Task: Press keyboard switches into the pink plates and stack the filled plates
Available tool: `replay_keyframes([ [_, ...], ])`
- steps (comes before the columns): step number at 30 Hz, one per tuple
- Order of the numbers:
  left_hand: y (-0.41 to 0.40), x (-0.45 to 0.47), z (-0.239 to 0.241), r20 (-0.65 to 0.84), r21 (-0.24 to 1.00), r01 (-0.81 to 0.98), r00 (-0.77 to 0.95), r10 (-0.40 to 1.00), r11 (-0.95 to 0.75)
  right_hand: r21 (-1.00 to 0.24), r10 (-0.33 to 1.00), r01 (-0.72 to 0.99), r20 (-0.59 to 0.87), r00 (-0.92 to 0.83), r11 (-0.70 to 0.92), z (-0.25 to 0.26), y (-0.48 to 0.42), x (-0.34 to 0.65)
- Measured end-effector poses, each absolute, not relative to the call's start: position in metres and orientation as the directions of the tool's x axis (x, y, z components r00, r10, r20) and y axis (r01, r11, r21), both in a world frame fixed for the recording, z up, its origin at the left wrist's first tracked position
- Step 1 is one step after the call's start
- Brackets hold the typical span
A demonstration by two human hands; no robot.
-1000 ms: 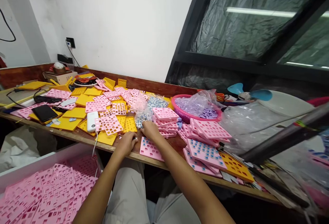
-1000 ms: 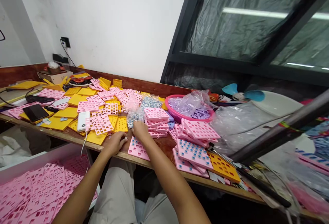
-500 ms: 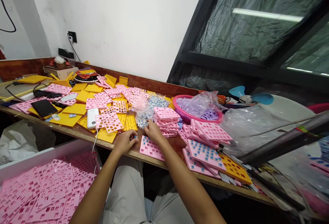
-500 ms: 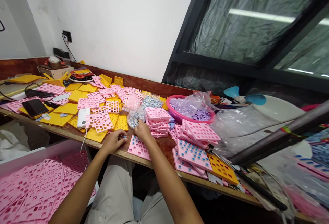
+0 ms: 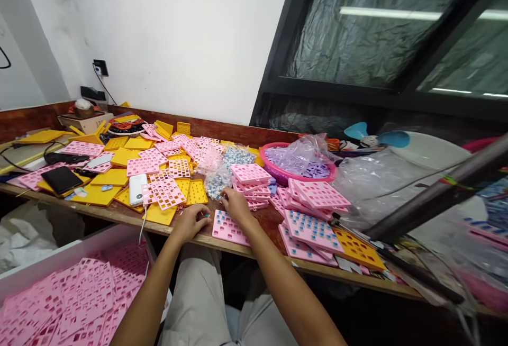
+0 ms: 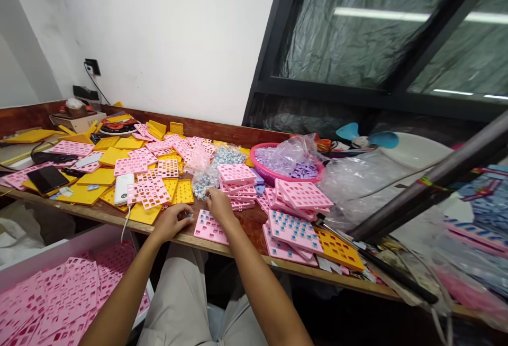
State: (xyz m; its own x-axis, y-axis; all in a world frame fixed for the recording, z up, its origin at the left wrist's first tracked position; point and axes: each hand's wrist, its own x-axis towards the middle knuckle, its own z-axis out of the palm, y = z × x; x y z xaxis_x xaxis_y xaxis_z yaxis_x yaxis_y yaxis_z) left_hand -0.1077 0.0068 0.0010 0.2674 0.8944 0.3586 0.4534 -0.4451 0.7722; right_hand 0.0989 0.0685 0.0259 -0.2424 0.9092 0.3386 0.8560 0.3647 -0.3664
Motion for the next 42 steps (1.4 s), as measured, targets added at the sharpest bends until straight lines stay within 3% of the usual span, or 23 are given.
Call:
replay_keyframes([
  [5,0.006,-0.110,0.000,0.339,0.827,0.353,0.310,0.889,-0.438,-0.637,0.861,0.590,0.446,-0.244,0.497,0.018,0.026,0.147],
  [9,0.008,-0.093,0.009,0.400,0.804,0.326,0.322,0.858,-0.497,-0.711,0.883,0.538,0.443,-0.158,0.453,0.001,0.001,0.178],
  [15,0.017,-0.050,0.019,0.416,0.722,0.384,0.424,0.804,-0.576,-0.734,0.891,0.549,0.451,-0.047,0.400,-0.008,-0.001,0.186],
  [22,0.021,-0.031,0.018,0.293,0.456,0.683,0.490,0.821,-0.570,-0.728,0.907,0.595,0.422,-0.005,0.342,-0.010,0.005,0.191],
  [26,0.015,-0.026,0.023,0.260,0.342,0.751,0.502,0.825,-0.565,-0.714,0.902,0.611,0.431,-0.001,0.342,-0.012,0.007,0.192],
  [32,0.022,-0.034,0.023,0.259,0.433,0.624,0.606,0.752,-0.651,-0.644,0.902,0.704,0.431,0.013,0.298,-0.013,0.005,0.191],
  [35,0.023,-0.036,0.021,0.294,0.482,0.612,0.562,0.774,-0.627,-0.589,0.910,0.765,0.415,0.010,0.261,-0.013,0.003,0.190],
  [42,0.020,-0.026,0.025,0.279,0.401,0.698,0.524,0.805,-0.593,-0.620,0.913,0.713,0.403,-0.069,0.327,-0.011,0.001,0.194],
])
